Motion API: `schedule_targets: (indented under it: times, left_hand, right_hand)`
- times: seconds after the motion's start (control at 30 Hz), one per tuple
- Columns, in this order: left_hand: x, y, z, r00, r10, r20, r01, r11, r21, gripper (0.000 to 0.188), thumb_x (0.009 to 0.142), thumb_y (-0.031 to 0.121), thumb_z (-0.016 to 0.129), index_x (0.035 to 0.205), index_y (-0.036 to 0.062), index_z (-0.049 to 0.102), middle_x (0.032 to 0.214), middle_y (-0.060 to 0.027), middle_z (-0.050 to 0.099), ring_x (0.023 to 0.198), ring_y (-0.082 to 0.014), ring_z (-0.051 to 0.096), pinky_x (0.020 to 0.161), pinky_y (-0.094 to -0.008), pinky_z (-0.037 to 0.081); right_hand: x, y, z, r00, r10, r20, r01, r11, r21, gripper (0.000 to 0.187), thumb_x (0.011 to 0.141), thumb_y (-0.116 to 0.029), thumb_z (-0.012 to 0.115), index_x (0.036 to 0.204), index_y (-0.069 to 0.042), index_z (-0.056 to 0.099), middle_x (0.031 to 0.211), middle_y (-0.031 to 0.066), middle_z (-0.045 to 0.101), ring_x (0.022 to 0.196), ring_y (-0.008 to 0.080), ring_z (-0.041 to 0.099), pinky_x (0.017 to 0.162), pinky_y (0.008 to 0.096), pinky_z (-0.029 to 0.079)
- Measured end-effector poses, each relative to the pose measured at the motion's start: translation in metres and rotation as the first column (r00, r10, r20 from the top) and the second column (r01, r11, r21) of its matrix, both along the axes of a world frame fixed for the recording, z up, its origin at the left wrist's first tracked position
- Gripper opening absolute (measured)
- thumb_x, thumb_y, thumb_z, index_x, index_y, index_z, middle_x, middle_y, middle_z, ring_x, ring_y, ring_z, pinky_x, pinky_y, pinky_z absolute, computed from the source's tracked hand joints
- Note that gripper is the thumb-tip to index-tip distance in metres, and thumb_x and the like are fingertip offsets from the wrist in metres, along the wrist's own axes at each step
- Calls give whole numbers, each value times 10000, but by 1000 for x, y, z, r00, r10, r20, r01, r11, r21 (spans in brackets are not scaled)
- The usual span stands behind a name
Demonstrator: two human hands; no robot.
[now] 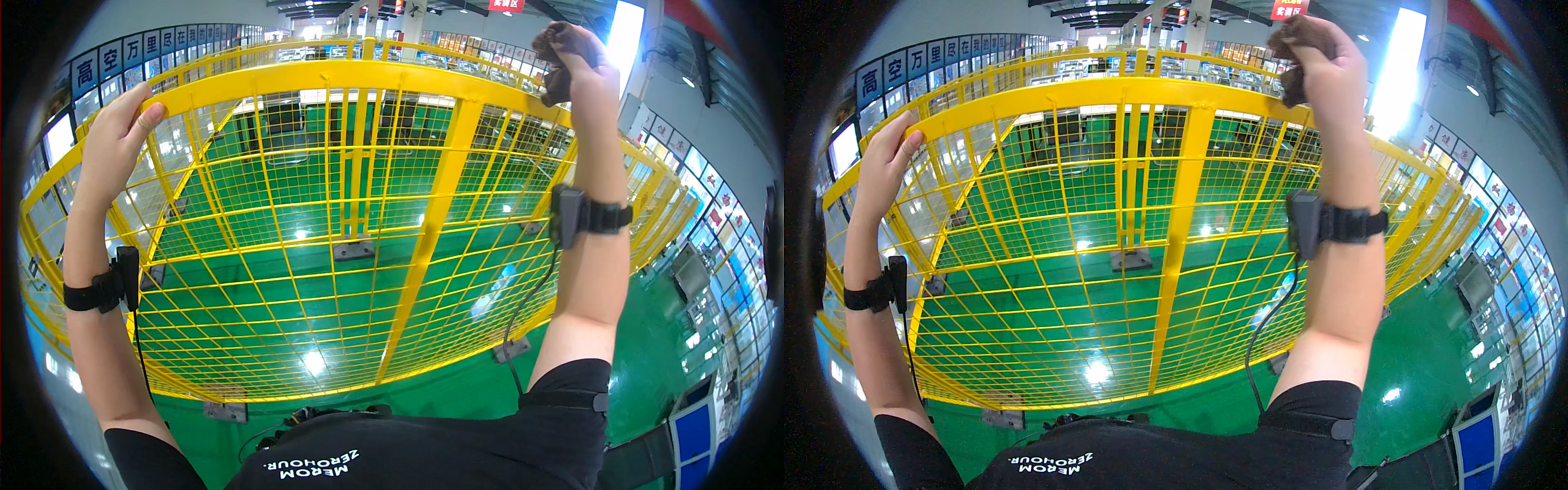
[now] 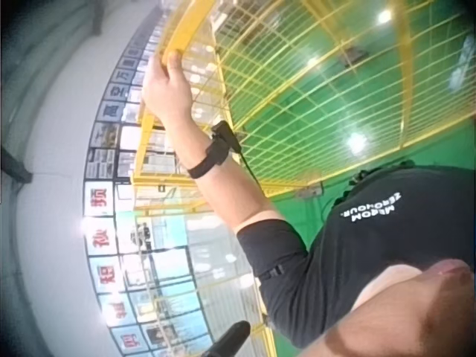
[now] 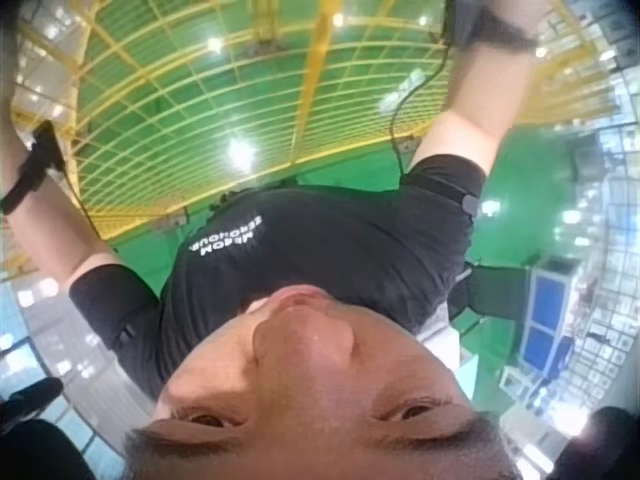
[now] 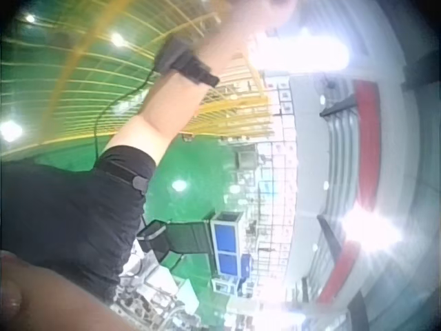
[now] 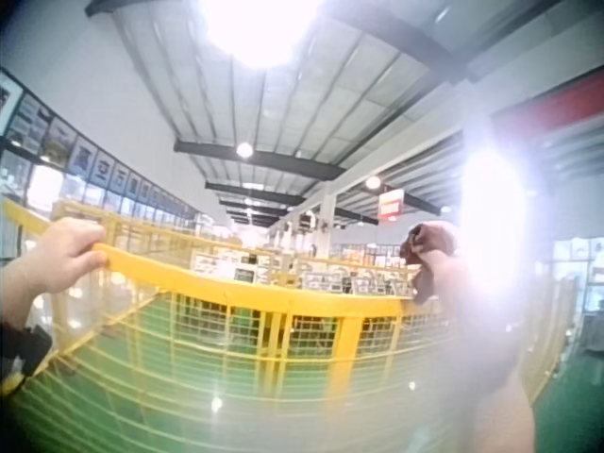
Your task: Wiping down a yellow safety fence enclosure with a cleaning cloth.
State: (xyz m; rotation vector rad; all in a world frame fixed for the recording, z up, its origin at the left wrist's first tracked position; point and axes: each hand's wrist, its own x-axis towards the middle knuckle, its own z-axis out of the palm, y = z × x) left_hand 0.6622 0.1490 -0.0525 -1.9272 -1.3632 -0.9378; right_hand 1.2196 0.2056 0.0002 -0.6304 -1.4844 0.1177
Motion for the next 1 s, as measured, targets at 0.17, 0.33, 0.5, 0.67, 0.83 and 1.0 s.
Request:
schedule_targets:
  times: [0.17,0.33,0.5,0.67,0.83,1.0]
  left_hand:
    - [-4,-4,-1,1000,-18,-11,18,998,62,562,1059,568,509,971,15,563,799,-145,566,785,-301,578,717,-410,438]
    - [-2,-4,0,1000,-17,-18,18,997,73,538,1057,537,533,973,7,569,805,-148,567,785,-295,575,709,-413,433]
    - [-3,-6,0,997,75,-28,-76,996,-36,533,1060,538,529,1004,11,585,844,-151,600,817,-292,596,730,-412,449]
    - [-1,-5,-2,999,12,-37,-9,997,79,529,1061,534,534,1008,9,573,836,-146,581,818,-285,589,734,-403,450]
    - [-8,3,-8,999,-23,-34,27,990,136,509,1065,513,540,992,10,562,833,-142,573,810,-283,577,730,-405,441]
    - [-13,8,-9,999,-40,-26,44,984,171,495,1069,502,542,976,17,559,832,-130,568,801,-268,565,727,-391,429]
  right_hand:
    - [-77,-6,-53,788,-589,179,402,712,575,372,803,24,602,1156,-47,696,1171,144,728,986,277,727,868,370,596]
    - [-148,5,-107,810,-581,81,351,590,727,473,742,86,655,1194,-39,719,1253,159,704,1247,379,663,1056,433,551]
    - [-122,9,-122,737,-675,37,441,522,731,503,738,102,685,1221,-30,724,1296,146,690,1295,414,635,1069,456,546]
    - [-133,-3,-122,709,-704,34,496,533,686,466,738,16,707,1202,54,714,1360,254,621,1302,508,585,1091,499,515]
    - [-138,-6,-124,826,-562,49,401,645,650,410,832,-53,778,1223,43,696,1428,275,536,1337,480,537,1094,488,498]
    - [-115,-1,-117,818,-575,-6,453,639,622,387,832,20,754,1211,-38,701,1246,176,657,1126,360,647,1006,438,529]
